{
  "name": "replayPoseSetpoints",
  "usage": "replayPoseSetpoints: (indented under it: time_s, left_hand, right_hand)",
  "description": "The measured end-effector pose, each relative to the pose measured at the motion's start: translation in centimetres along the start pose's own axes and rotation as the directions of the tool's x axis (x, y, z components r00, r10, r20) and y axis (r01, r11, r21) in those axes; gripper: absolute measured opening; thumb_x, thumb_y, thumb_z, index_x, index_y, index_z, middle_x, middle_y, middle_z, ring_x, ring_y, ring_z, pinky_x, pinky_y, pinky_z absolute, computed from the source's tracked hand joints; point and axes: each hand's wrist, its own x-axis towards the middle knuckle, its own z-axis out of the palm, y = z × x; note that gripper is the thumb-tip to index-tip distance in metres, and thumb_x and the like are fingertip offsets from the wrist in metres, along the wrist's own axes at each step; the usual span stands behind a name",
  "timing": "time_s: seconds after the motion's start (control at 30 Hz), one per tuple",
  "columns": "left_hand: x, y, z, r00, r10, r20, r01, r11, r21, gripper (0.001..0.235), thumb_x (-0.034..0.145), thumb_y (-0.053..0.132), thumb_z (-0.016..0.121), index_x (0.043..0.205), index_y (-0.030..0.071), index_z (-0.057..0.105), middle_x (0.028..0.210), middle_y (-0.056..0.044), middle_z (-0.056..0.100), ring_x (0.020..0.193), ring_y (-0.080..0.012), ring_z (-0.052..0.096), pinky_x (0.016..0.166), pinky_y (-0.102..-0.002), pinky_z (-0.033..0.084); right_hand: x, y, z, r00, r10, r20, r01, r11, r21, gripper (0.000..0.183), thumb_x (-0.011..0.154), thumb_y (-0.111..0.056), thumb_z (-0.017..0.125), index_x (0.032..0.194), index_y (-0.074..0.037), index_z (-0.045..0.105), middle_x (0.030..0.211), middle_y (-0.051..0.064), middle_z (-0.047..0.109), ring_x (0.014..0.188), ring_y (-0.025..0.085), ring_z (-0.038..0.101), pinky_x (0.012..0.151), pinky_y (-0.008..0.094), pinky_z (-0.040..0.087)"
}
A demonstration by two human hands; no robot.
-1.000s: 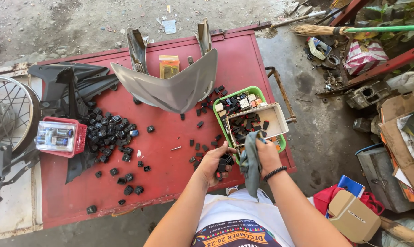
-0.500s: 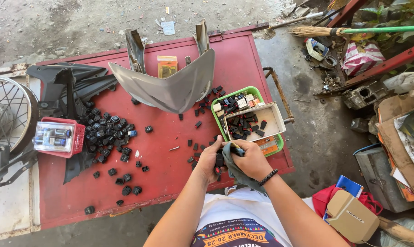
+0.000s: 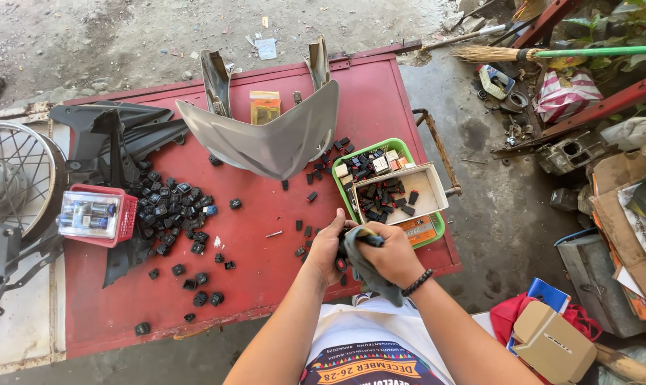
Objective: The person picks up small black electrical components from a red table and wipes them with a gray cloth. They handle the components one at a time, wiping different sides before placing them into a green plastic basket. The person repeats this process for several components throughout the video.
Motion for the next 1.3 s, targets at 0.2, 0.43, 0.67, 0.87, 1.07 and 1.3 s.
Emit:
replayPoseSetpoints:
  time_s: [0.2,0.43,0.67,0.87,1.07,1.3]
  left_hand:
    - [-0.4,0.3,0.1,0.999,0.017,0.032,-0.019,0.999,0.043,0.037,0.097,0.045,0.071,0.093,0.009,0.066,0.082,-0.015,0.061,0.052,-0.0170,0.051,0.038,-0.021,0.035]
    - [-0.7,0.5,0.8,0.985,0.146,0.096,-0.154,0.984,0.085,0.026,0.094,0.035,0.077,0.098,0.010,0.072,0.079,-0.016,0.065,0.046,-0.0193,0.054,0.034,-0.024,0.041]
    - [0.8,-0.4,0.2,0.961,0.241,0.135,-0.264,0.943,0.202,0.025,0.089,0.030,0.081,0.098,0.007,0.076,0.067,-0.014,0.061,0.042,-0.0207,0.056,0.032,-0.026,0.046]
    - [2.4,-1.0,-1.0,0.921,0.352,0.167,-0.389,0.812,0.435,0.016,0.090,0.021,0.080,0.103,0.012,0.081,0.065,-0.011,0.066,0.048,-0.0158,0.061,0.038,-0.024,0.051]
    - [0.7,-0.7,-0.2,0.871,0.422,0.249,-0.480,0.630,0.611,0.013,0.090,0.027,0.081,0.102,0.021,0.083,0.083,-0.004,0.076,0.074,-0.0102,0.066,0.064,-0.028,0.059]
    - [0.5,-1.3,-0.7,0.840,0.475,0.262,-0.525,0.593,0.610,0.012,0.091,0.025,0.079,0.101,0.019,0.083,0.085,-0.001,0.075,0.082,-0.0090,0.064,0.074,-0.030,0.058]
  right_hand:
    - [0.1,-6.4,-0.6,0.869,0.474,-0.143,-0.285,0.715,0.638,0.015,0.079,-0.006,0.076,0.075,-0.004,0.062,0.059,0.006,0.061,0.051,0.017,0.064,0.048,0.031,0.057]
    - [0.7,-3.0,0.0,0.828,0.544,-0.131,-0.338,0.673,0.658,0.022,0.081,-0.012,0.079,0.071,-0.004,0.062,0.057,0.014,0.065,0.048,0.025,0.068,0.043,0.038,0.057]
    - [0.4,-3.4,0.0,0.880,0.433,-0.195,-0.309,0.835,0.456,0.006,0.082,-0.006,0.073,0.077,-0.006,0.072,0.059,0.006,0.061,0.052,0.013,0.060,0.045,0.029,0.055]
    - [0.6,-4.2,-1.5,0.894,0.438,-0.099,-0.336,0.799,0.499,0.028,0.092,-0.022,0.062,0.070,-0.006,0.065,0.053,0.012,0.058,0.045,0.021,0.057,0.038,0.034,0.052]
    - [2.6,0.3,-1.3,0.764,0.636,0.110,-0.480,0.446,0.755,0.016,0.085,-0.022,0.068,0.072,-0.012,0.066,0.064,0.011,0.070,0.056,0.022,0.069,0.052,0.033,0.058]
    - [2.8,0.3,-0.8,0.700,0.691,0.184,-0.493,0.280,0.824,0.007,0.081,-0.013,0.072,0.074,-0.012,0.069,0.072,0.007,0.073,0.073,0.015,0.071,0.070,0.027,0.057]
